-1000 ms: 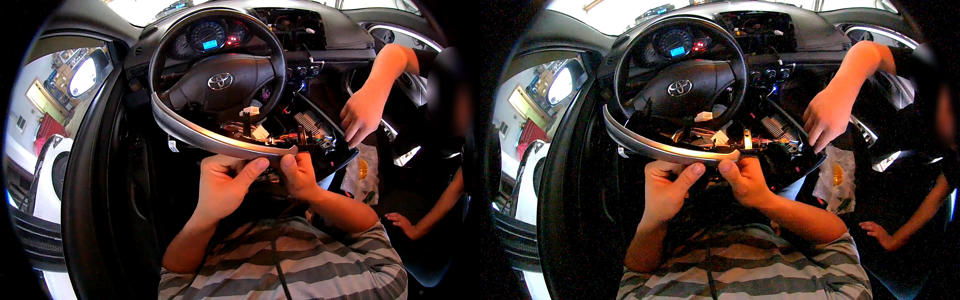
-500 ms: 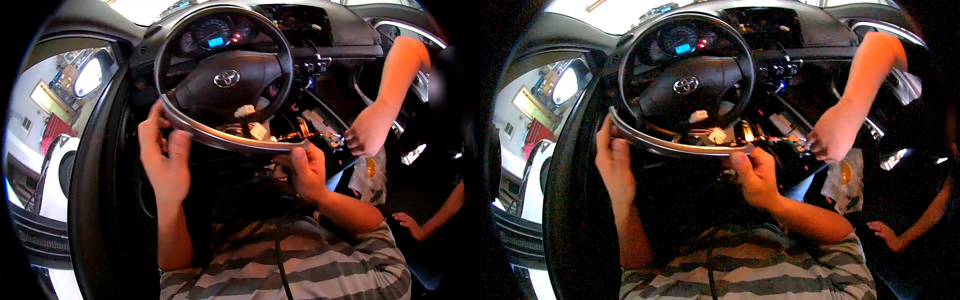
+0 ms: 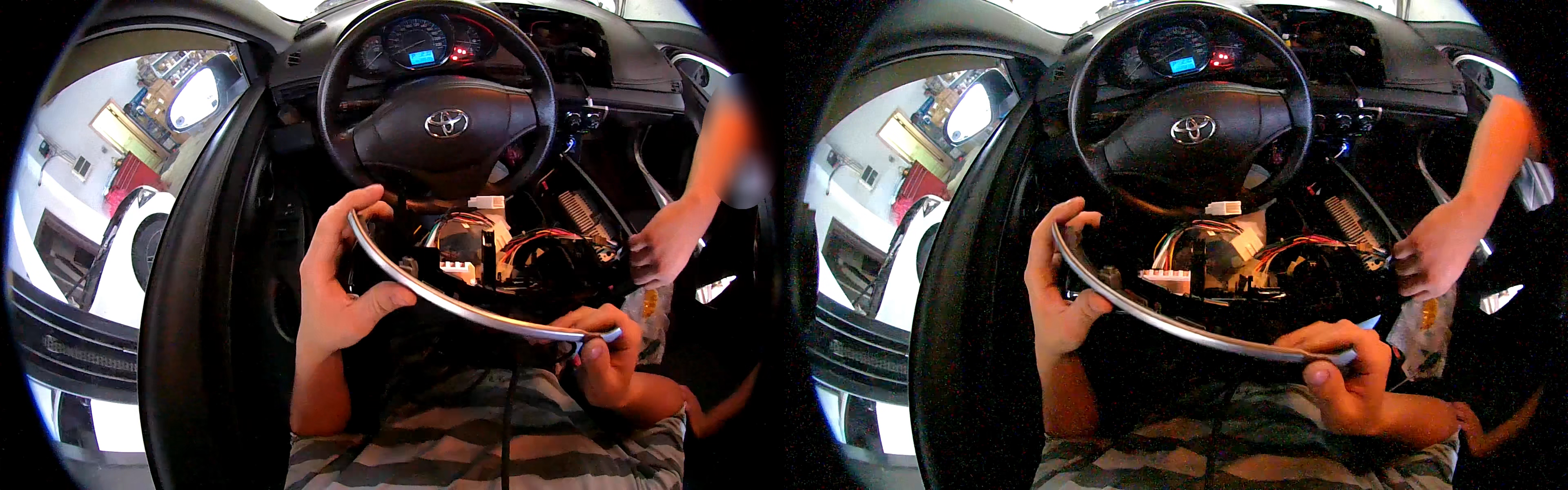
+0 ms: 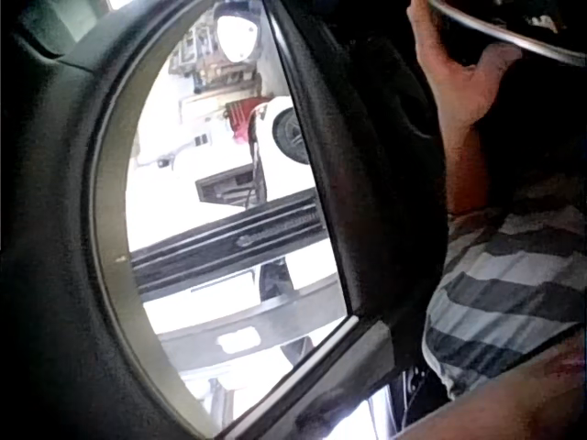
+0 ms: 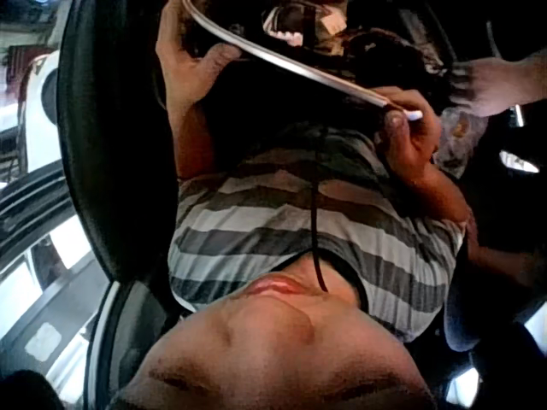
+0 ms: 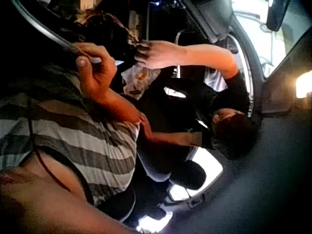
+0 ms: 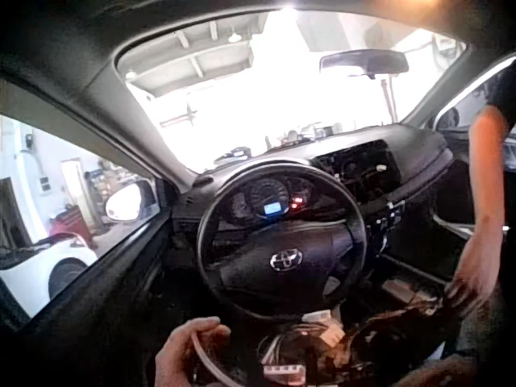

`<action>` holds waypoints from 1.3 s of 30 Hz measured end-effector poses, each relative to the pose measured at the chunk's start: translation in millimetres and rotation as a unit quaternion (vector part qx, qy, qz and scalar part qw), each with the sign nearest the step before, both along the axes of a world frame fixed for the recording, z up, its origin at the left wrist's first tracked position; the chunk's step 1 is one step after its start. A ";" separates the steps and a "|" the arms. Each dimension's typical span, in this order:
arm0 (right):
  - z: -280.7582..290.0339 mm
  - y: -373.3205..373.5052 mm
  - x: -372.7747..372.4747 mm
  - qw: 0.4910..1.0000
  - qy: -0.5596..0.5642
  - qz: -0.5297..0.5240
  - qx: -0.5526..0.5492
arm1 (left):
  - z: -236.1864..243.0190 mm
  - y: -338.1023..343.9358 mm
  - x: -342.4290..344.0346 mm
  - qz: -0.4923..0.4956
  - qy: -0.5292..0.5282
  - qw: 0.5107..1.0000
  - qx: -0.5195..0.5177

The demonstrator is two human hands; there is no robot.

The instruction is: The person assembles and installs a car head unit and dashboard trim. They connect wiring harnesses to the back of the electronic unit, use a screwdriver to secure components, and fit silver trim pieces onto the black plastic housing while seated inside the vehicle.

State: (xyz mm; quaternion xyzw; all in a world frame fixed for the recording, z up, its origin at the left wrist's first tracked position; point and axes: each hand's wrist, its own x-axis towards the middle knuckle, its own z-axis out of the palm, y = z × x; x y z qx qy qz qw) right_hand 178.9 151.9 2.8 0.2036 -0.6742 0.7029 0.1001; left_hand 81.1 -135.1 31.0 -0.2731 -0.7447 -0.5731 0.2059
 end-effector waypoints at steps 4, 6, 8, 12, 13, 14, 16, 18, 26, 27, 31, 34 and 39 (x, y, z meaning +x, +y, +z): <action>3.7 5.5 -10.8 0.997 0.039 0.061 0.004 | -2.6 -11.5 2.4 -0.002 0.018 1.000 0.012; 6.2 9.9 -18.9 0.993 0.063 0.086 0.049 | -3.2 -11.8 6.1 0.009 0.003 1.000 0.013; 1.8 8.6 -18.4 0.994 0.058 0.075 0.046 | -6.2 -10.9 6.8 0.016 -0.011 1.000 0.019; -4.7 5.2 -15.0 0.998 0.039 0.049 0.005 | -7.0 -13.3 7.7 0.012 0.007 1.000 0.014; -5.2 5.8 -15.2 0.998 0.038 0.050 0.005 | -6.2 -13.9 7.5 0.002 0.010 1.000 0.006; -5.8 7.6 -15.5 0.998 0.044 0.051 0.017 | -5.3 -14.0 8.8 0.004 0.009 1.000 0.005; -6.6 13.7 -15.5 0.997 0.049 0.054 0.029 | -3.2 -14.4 12.4 0.000 -0.014 1.000 0.000; -5.2 20.9 -13.2 0.992 0.057 0.020 0.113 | -3.0 -15.4 13.8 -0.003 -0.016 1.000 0.001; -23.3 37.8 -5.9 0.897 0.228 -0.199 0.323 | 0.9 -14.8 23.7 -0.049 -0.052 0.997 0.033; -19.8 37.9 -9.1 0.897 0.226 -0.199 0.323 | -0.8 -16.3 24.1 -0.049 -0.054 0.997 0.033; -19.3 38.3 -19.4 0.878 0.302 -0.149 0.339 | -5.1 -21.3 25.2 -0.065 -0.062 0.995 0.052; -23.4 37.3 -21.2 0.885 0.314 -0.120 0.322 | -14.7 -26.9 29.1 -0.085 -0.075 0.990 0.086; -37.9 36.6 -20.5 0.920 0.265 -0.151 0.246 | -14.1 -18.6 26.8 -0.119 -0.050 0.987 0.096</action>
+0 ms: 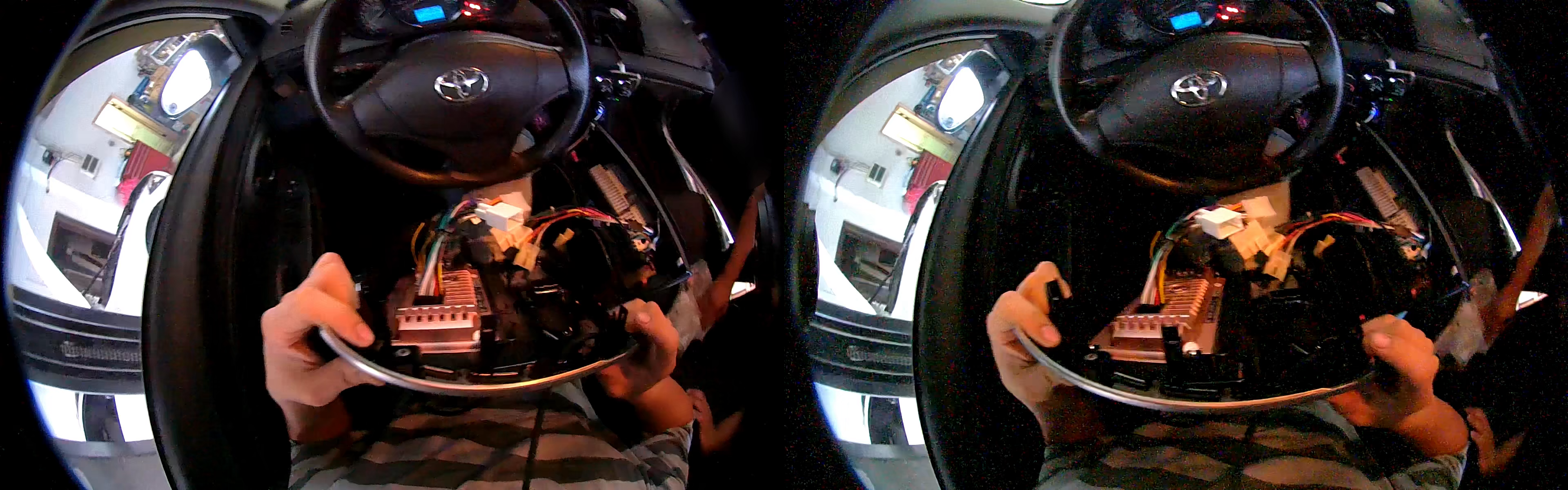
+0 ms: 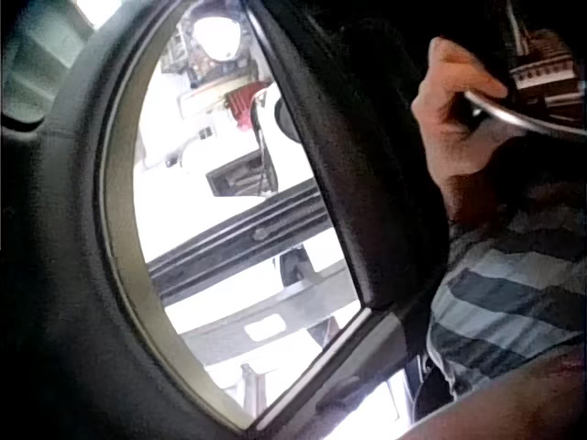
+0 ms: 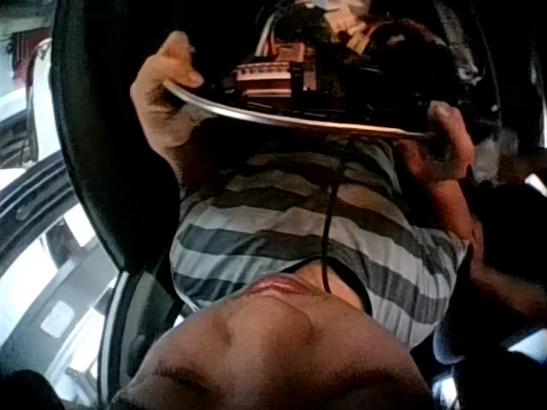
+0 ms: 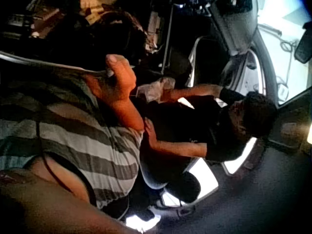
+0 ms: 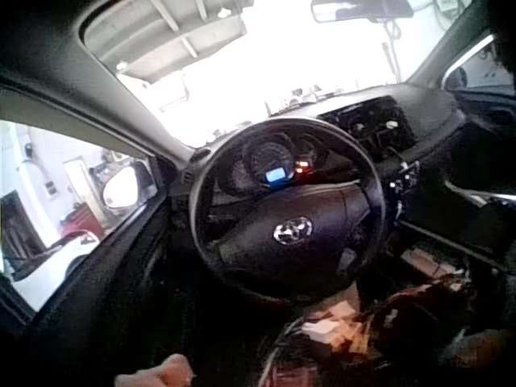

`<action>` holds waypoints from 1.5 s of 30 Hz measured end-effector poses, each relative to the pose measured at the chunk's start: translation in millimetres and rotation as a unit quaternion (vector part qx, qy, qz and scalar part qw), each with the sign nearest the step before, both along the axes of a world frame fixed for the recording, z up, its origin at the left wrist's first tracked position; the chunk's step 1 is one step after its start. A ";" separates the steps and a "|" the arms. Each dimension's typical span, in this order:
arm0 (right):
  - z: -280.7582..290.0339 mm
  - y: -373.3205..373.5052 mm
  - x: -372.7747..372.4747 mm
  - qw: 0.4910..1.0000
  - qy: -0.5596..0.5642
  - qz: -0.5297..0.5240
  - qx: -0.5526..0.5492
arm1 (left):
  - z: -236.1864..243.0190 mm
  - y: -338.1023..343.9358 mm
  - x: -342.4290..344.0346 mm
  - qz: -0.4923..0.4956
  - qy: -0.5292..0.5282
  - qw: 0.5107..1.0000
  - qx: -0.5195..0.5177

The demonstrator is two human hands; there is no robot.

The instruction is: The person assembles and installs a car head unit and dashboard trim. They connect wiring harnesses to the back of the electronic unit, use a screwdriver to secure components, and fit silver trim pieces onto the black plastic housing while seated inside the vehicle.

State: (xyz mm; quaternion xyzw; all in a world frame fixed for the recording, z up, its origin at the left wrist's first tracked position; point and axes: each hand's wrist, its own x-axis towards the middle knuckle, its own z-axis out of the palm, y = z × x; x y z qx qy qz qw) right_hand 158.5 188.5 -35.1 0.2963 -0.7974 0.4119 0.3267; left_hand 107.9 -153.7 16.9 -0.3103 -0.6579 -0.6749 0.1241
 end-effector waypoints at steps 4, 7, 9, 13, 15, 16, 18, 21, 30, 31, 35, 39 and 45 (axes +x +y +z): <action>-2.2 7.9 -12.7 0.987 0.047 0.148 0.037 | -15.1 0.6 6.6 0.088 -0.001 0.996 0.016; 2.4 0.5 -19.1 0.980 0.107 0.160 0.042 | -7.9 4.4 11.2 0.128 0.001 0.992 0.008; 1.6 4.3 -15.8 0.979 0.098 0.177 0.035 | -6.6 8.7 7.6 0.091 -0.012 0.996 0.010; -1.9 6.3 -13.1 0.978 0.074 0.196 0.001 | -7.4 7.5 7.2 0.091 0.000 0.996 -0.001; -4.7 10.3 -12.7 0.975 0.038 0.220 -0.002 | -9.2 4.0 12.2 0.099 -0.015 0.995 -0.001; -5.5 11.1 -12.1 0.970 0.003 0.241 -0.006 | -9.1 3.0 12.5 0.105 -0.029 0.994 -0.002; 1.3 -4.7 -15.3 0.991 0.035 0.116 -0.063 | -6.6 5.2 9.4 0.088 -0.034 0.995 -0.016; 5.2 -14.4 -13.7 0.935 -0.171 0.192 -0.245 | -2.8 -0.9 8.5 0.069 -0.005 0.997 -0.046; 40.8 -11.6 -77.8 0.910 -0.300 0.132 -0.254 | 33.2 14.2 -66.2 0.089 -0.120 0.985 -0.085; 38.2 -9.6 -86.6 0.909 -0.292 0.137 -0.264 | 35.9 18.8 -76.4 0.085 -0.133 0.984 -0.084; 28.6 -8.2 -107.5 0.900 -0.271 0.178 -0.291 | 40.1 16.9 -103.6 0.087 -0.163 0.980 -0.067; 19.9 -9.7 -113.9 0.894 -0.247 0.191 -0.321 | 41.0 20.4 -113.2 0.074 -0.190 0.977 -0.056; 18.6 -11.8 -123.6 0.873 -0.278 0.147 -0.372 | 39.6 18.9 -120.1 0.038 -0.231 0.972 -0.025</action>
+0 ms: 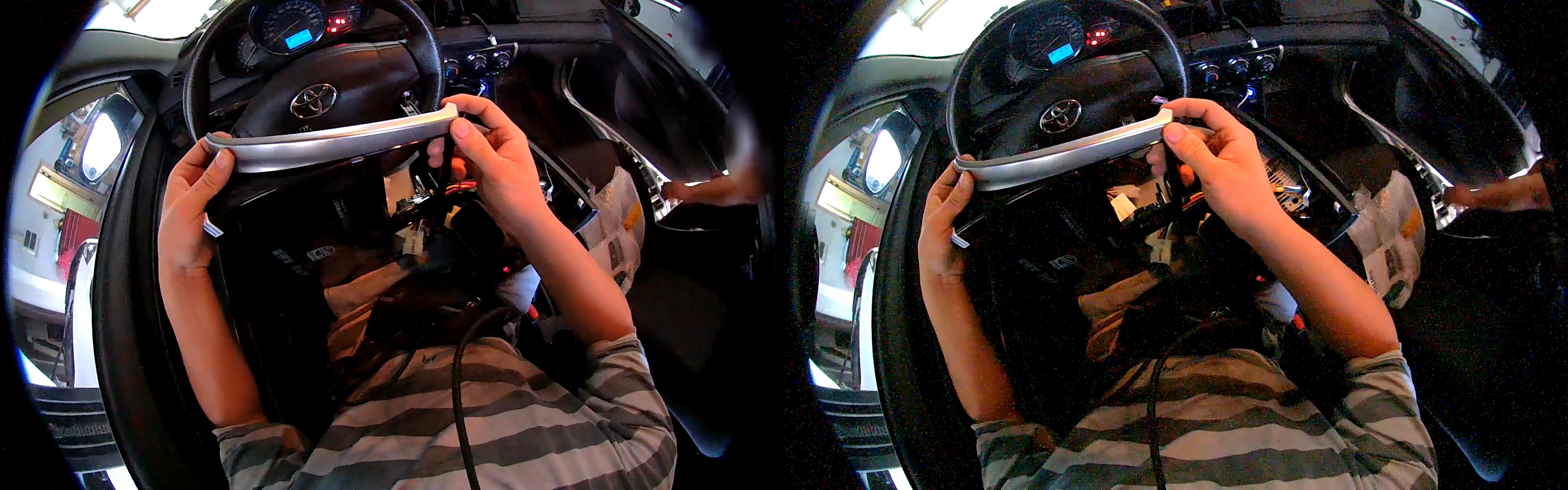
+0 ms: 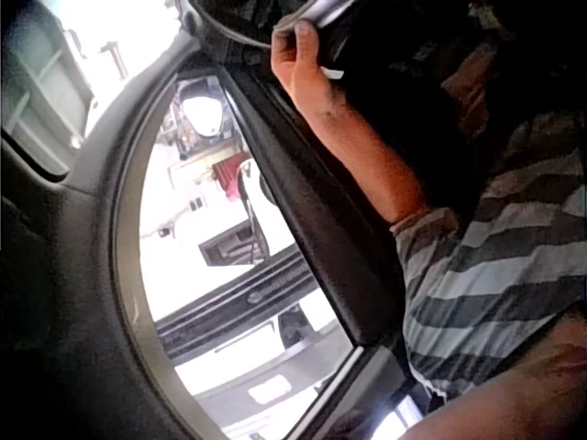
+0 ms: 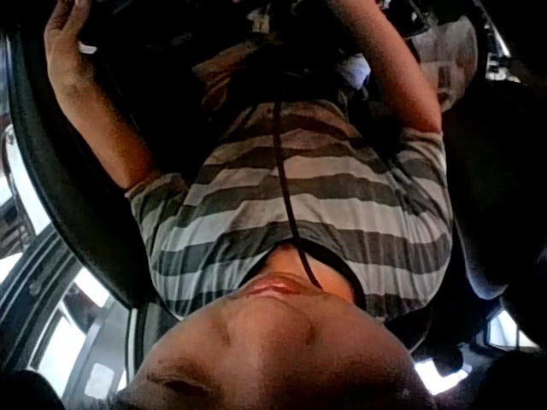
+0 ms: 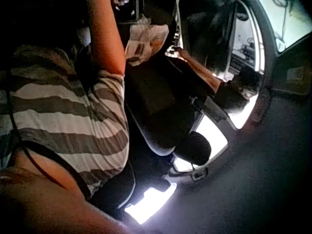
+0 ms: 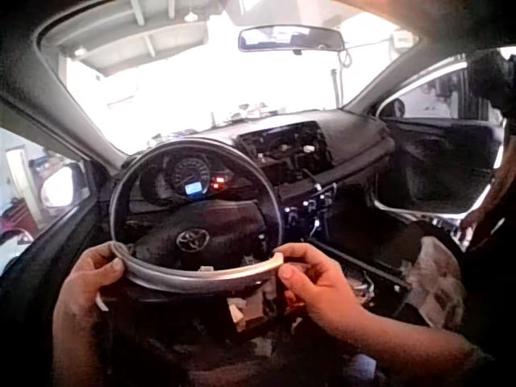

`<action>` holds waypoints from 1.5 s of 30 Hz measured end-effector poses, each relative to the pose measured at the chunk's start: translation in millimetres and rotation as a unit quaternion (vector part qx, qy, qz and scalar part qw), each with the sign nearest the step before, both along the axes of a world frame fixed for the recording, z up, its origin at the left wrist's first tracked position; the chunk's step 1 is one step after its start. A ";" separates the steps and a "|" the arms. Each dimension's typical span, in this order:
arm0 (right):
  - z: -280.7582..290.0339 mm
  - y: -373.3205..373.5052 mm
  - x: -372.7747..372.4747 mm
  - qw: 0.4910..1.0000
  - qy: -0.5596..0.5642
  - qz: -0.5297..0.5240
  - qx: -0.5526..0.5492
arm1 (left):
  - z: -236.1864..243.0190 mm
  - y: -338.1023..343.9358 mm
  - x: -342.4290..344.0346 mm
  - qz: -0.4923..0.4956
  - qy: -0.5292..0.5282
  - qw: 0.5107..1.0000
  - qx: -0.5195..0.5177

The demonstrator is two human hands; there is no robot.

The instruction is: The person assembles and installs a car head unit and dashboard trim. They connect wiring harnesses to the back of the electronic unit, use a screwdriver to secure components, and fit silver trim pieces onto the black plastic housing while seated inside the vehicle.

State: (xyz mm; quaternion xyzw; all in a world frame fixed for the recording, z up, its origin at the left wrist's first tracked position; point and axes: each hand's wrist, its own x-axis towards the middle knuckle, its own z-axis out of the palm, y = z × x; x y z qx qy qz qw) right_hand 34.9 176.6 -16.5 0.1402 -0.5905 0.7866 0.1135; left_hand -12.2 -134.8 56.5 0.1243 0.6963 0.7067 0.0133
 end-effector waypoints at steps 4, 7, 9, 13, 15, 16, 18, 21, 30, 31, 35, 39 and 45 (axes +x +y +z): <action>2.4 -2.0 -3.4 1.000 0.004 -0.005 -0.008 | 1.8 0.2 -4.7 -0.004 -0.002 1.000 0.004; 5.6 -1.7 -4.2 0.995 -0.030 0.026 -0.089 | 2.0 -1.4 -8.9 -0.021 -0.014 1.000 0.012; 7.0 -1.9 -5.6 0.994 -0.051 0.026 -0.091 | 1.3 -1.2 -9.7 -0.027 -0.017 0.999 0.016; 5.0 -3.9 -6.1 0.999 -0.035 -0.017 -0.013 | 1.6 -0.6 -9.6 -0.022 -0.019 0.999 0.019; 5.6 -3.8 -7.3 0.999 -0.028 -0.029 0.001 | 1.3 0.5 -9.9 -0.017 -0.017 1.000 0.012; 5.3 -3.8 -8.1 0.999 -0.028 -0.028 0.001 | 1.3 1.2 -10.9 -0.019 -0.020 0.999 0.019; 4.4 -2.8 -9.6 0.998 -0.048 -0.011 -0.037 | 0.7 1.2 -12.3 -0.022 -0.024 0.999 0.026; 5.9 0.7 -12.8 0.996 -0.048 0.031 -0.067 | 1.4 -1.1 -14.7 -0.032 -0.027 0.999 0.027; 3.5 -0.7 -29.4 0.998 -0.050 -0.046 -0.003 | 2.2 10.4 -25.6 -0.012 -0.038 0.999 -0.006; 4.0 -2.2 -31.6 0.998 -0.050 -0.045 -0.004 | 3.6 11.9 -28.2 -0.010 -0.045 0.999 -0.005; 1.8 -2.7 -44.8 0.996 -0.062 -0.063 0.007 | 5.5 12.6 -46.2 -0.046 -0.080 0.996 -0.019; -0.9 3.6 -55.0 0.995 -0.080 -0.061 0.017 | 6.9 20.3 -52.2 -0.025 -0.096 0.995 -0.034; 17.7 10.2 -57.8 0.936 0.073 -0.204 0.278 | 4.8 15.2 -57.2 -0.043 -0.086 0.994 -0.057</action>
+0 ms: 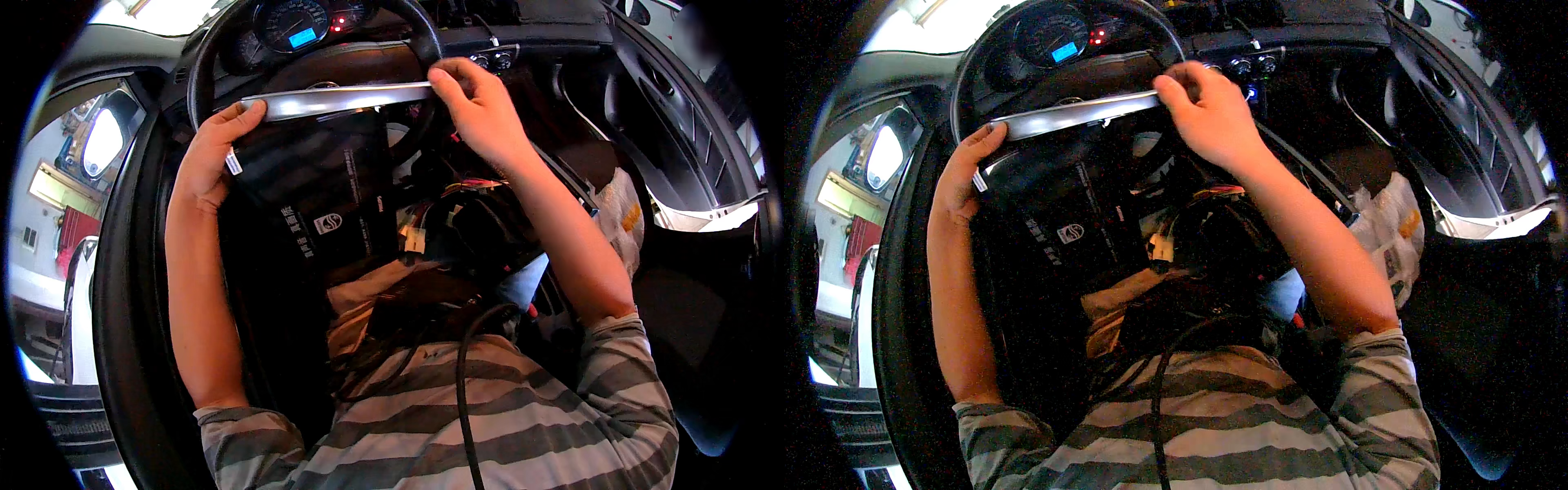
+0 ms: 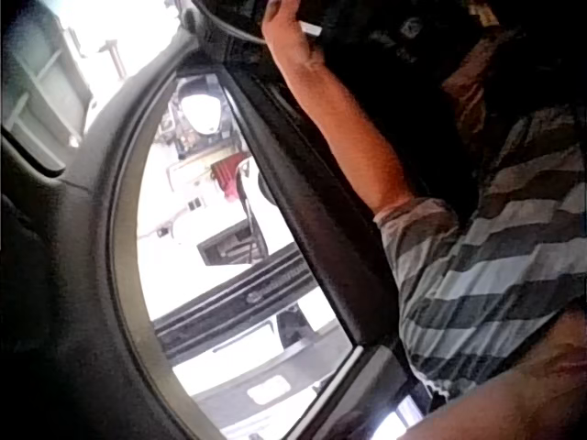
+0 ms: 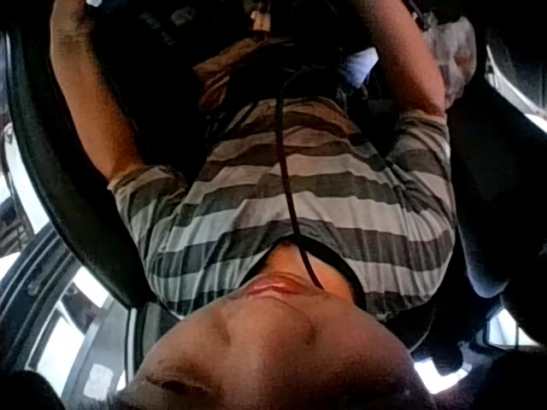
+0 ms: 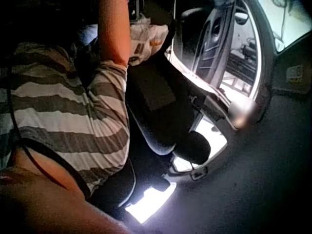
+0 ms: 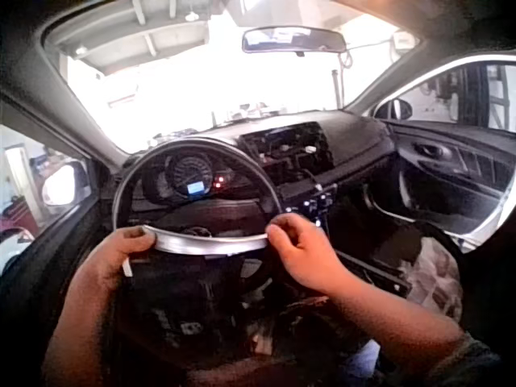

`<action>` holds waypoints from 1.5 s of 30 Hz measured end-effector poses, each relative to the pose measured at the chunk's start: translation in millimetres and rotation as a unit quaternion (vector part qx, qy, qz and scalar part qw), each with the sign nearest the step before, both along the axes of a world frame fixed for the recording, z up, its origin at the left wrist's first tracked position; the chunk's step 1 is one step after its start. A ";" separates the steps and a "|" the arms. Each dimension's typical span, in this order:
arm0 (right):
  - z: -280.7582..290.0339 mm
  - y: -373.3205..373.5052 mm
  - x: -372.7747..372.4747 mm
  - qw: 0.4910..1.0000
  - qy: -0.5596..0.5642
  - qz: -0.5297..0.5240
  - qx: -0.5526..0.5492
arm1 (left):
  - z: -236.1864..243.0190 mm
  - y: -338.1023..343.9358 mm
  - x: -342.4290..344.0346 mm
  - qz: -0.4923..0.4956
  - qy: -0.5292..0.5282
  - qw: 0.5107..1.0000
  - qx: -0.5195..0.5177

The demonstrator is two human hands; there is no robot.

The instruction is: The person assembles and installs a car head unit and dashboard trim. They connect wiring harnesses to the back of the electronic unit, use a screwdriver to secure components, and fit silver trim pieces onto the black plastic housing while seated inside the vehicle.

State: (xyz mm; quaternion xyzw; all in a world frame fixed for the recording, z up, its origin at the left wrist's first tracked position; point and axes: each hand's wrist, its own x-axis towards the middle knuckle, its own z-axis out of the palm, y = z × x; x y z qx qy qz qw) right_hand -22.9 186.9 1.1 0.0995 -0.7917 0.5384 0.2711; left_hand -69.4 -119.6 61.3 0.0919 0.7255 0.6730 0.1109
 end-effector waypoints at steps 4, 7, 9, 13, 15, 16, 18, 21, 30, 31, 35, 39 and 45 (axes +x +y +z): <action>36.2 -16.2 12.3 0.947 0.202 0.087 0.233 | 4.6 8.6 24.5 -0.014 0.013 1.000 0.012; 58.4 -38.2 38.4 0.943 0.099 0.204 0.243 | 14.5 10.4 69.1 -0.012 0.138 0.990 -0.039; 59.6 -47.4 60.5 0.940 0.071 0.219 0.252 | 13.4 6.6 95.1 -0.002 0.181 0.981 -0.068; 45.0 -50.8 126.7 0.915 0.171 0.200 0.307 | 4.0 2.0 154.6 -0.007 0.241 0.967 -0.087; 29.9 -44.3 150.0 0.895 0.232 0.192 0.330 | -3.8 0.4 180.0 -0.041 0.290 0.951 -0.095; 20.6 -41.7 157.1 0.888 0.264 0.185 0.329 | -8.6 0.5 188.4 -0.066 0.319 0.939 -0.110; 20.3 -41.4 171.5 0.887 0.247 0.195 0.338 | -15.0 -2.9 199.2 -0.108 0.377 0.913 -0.116; 10.9 -48.9 181.2 0.871 0.270 0.211 0.353 | -29.4 -5.9 225.2 -0.089 0.388 0.911 -0.106; -10.3 -47.6 201.8 0.870 0.270 0.222 0.348 | -56.7 -32.2 206.4 -0.195 0.317 0.926 0.069; -12.6 -48.7 202.8 0.871 0.273 0.216 0.348 | -57.9 -28.1 208.9 -0.110 0.233 0.954 0.152; -15.8 -51.1 207.2 0.845 0.273 0.268 0.373 | -55.5 -21.1 196.8 -0.030 -0.080 0.897 0.434; -14.9 -54.6 215.0 0.845 0.246 0.271 0.390 | -50.7 10.4 197.4 -0.006 -0.160 0.920 0.356; 4.6 -54.0 220.5 0.872 0.128 0.310 0.357 | -55.7 14.7 206.5 -0.207 -0.120 0.931 0.275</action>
